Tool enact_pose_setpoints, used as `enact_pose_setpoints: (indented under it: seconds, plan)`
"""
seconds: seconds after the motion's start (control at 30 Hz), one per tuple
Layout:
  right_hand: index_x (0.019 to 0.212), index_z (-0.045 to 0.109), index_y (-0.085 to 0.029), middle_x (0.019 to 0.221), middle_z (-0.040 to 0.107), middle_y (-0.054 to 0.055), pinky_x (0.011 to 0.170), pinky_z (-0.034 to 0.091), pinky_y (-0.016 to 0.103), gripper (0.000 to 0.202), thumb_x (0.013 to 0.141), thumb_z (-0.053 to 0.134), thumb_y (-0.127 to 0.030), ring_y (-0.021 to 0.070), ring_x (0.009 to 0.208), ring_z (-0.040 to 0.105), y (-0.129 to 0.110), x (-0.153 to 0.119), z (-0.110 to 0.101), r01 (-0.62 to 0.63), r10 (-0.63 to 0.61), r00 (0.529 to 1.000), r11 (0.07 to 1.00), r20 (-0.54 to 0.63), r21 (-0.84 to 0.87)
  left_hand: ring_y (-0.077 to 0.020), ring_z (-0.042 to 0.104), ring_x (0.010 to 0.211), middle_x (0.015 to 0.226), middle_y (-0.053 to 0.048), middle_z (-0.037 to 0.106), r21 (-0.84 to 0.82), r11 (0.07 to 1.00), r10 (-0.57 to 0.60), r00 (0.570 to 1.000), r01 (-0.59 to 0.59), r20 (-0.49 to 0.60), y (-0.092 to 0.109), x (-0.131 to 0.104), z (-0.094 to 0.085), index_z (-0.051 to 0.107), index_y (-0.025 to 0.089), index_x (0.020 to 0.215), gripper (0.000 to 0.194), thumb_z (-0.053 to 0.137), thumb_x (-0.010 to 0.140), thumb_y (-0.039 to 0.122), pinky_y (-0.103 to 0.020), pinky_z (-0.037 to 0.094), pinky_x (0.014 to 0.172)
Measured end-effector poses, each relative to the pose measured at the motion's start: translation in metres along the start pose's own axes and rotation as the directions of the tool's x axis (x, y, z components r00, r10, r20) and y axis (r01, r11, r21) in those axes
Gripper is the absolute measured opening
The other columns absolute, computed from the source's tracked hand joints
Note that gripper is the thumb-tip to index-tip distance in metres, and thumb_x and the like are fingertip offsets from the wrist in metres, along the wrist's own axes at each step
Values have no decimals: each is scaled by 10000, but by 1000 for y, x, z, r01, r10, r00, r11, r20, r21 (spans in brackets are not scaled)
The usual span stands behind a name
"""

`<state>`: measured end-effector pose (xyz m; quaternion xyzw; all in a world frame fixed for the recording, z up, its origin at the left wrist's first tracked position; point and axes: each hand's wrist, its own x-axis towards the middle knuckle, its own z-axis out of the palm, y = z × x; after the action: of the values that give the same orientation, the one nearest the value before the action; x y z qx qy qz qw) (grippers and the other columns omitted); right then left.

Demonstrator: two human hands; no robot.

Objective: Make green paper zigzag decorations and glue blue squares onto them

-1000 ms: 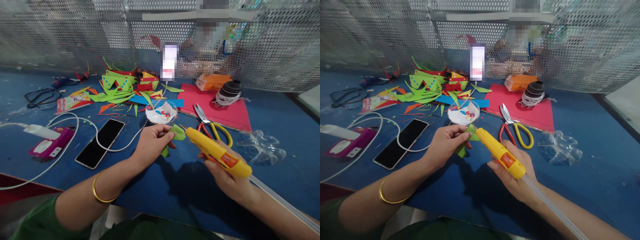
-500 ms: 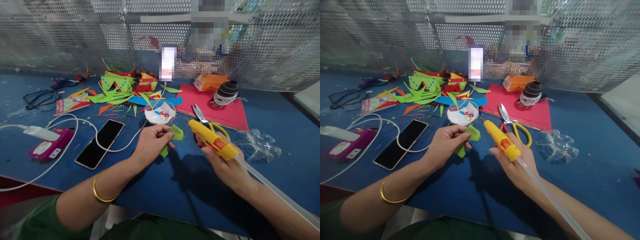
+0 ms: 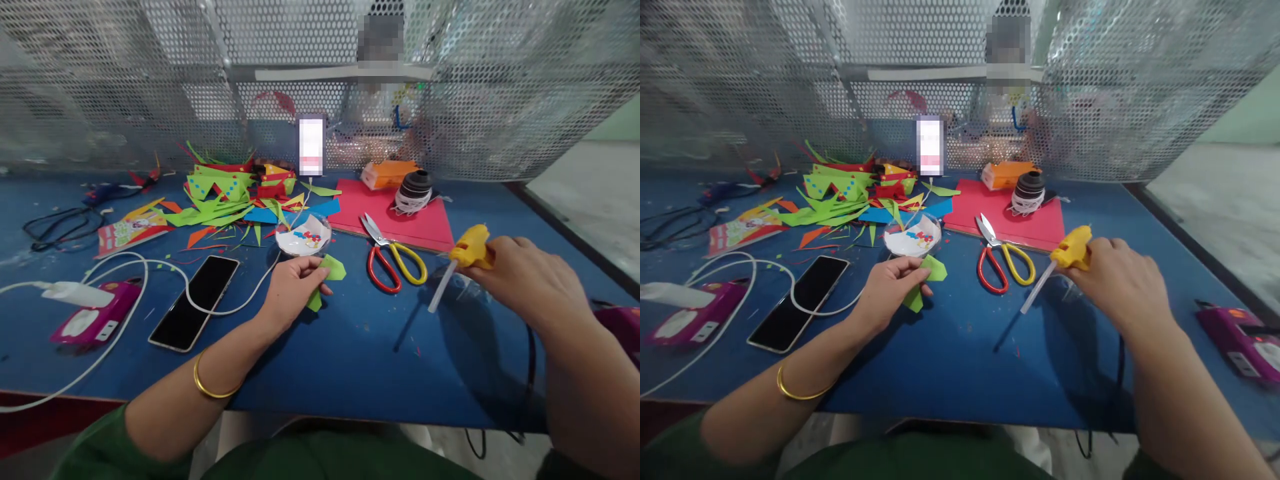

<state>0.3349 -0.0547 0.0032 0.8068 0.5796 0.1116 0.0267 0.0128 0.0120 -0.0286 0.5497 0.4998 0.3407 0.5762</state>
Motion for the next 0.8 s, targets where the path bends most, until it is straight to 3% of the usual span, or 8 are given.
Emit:
enact_pose_setpoints:
  seconds: [0.2,0.33,0.43,0.5,0.6,0.63,0.7,0.8]
  plan:
    - [797,672,-192,805,662,158,575,350,387,487,869,545,-657,226,602,589,11,5,2,-6,-14,988,991,151,132,-96,595,494,583,-27,690,-11,999,-37,999,37,25,6,-4,3,745,132,902,202,698,777,283,-200,435,478]
    - [757,716,-257,786,679,132,543,352,392,452,722,700,-708,214,542,571,35,11,16,-8,-35,985,969,171,246,-92,581,480,576,-29,686,-31,997,-67,996,69,53,10,-8,1,750,131,908,212,688,793,299,-203,422,478]
    - [712,732,-313,793,697,134,532,338,406,514,651,666,-819,204,524,561,52,15,17,58,-78,995,965,69,255,-91,572,477,572,-27,686,-52,994,-87,994,91,69,12,-11,-3,747,140,909,218,682,807,321,-206,410,474]
    - [791,764,-353,832,723,116,524,337,407,594,640,580,-897,197,515,564,47,19,5,135,-128,991,952,-42,274,-90,576,484,574,-26,690,-69,993,-91,993,96,69,13,-13,-6,742,149,893,206,688,806,328,-205,411,480]
    - [868,777,-375,870,752,80,545,371,397,579,756,494,-868,217,632,644,6,32,-27,368,-313,928,860,-203,353,-97,587,487,579,-26,694,-87,992,-90,994,95,65,14,-14,-11,740,160,878,204,694,805,345,-212,419,483]
    - [896,780,-365,904,761,76,582,400,404,571,824,451,-826,227,697,665,-14,39,-37,464,-378,881,807,-285,365,-101,592,487,579,-25,692,-86,992,-92,994,97,64,15,-14,-12,741,161,878,204,691,806,345,-215,421,480]
    - [972,786,-308,970,772,77,681,468,394,513,927,445,-689,230,837,700,-60,53,-53,650,-570,759,637,-315,415,-105,601,489,574,-19,686,-74,992,-99,993,103,61,16,-13,-13,743,162,879,194,682,809,333,-215,418,475]
    - [1030,782,-248,1027,764,74,713,466,350,345,987,483,-416,215,878,694,-127,75,-60,770,-752,613,502,-241,394,-104,610,499,566,-10,679,-66,992,-106,992,110,68,15,-10,-14,745,160,871,162,660,820,289,-208,409,478]
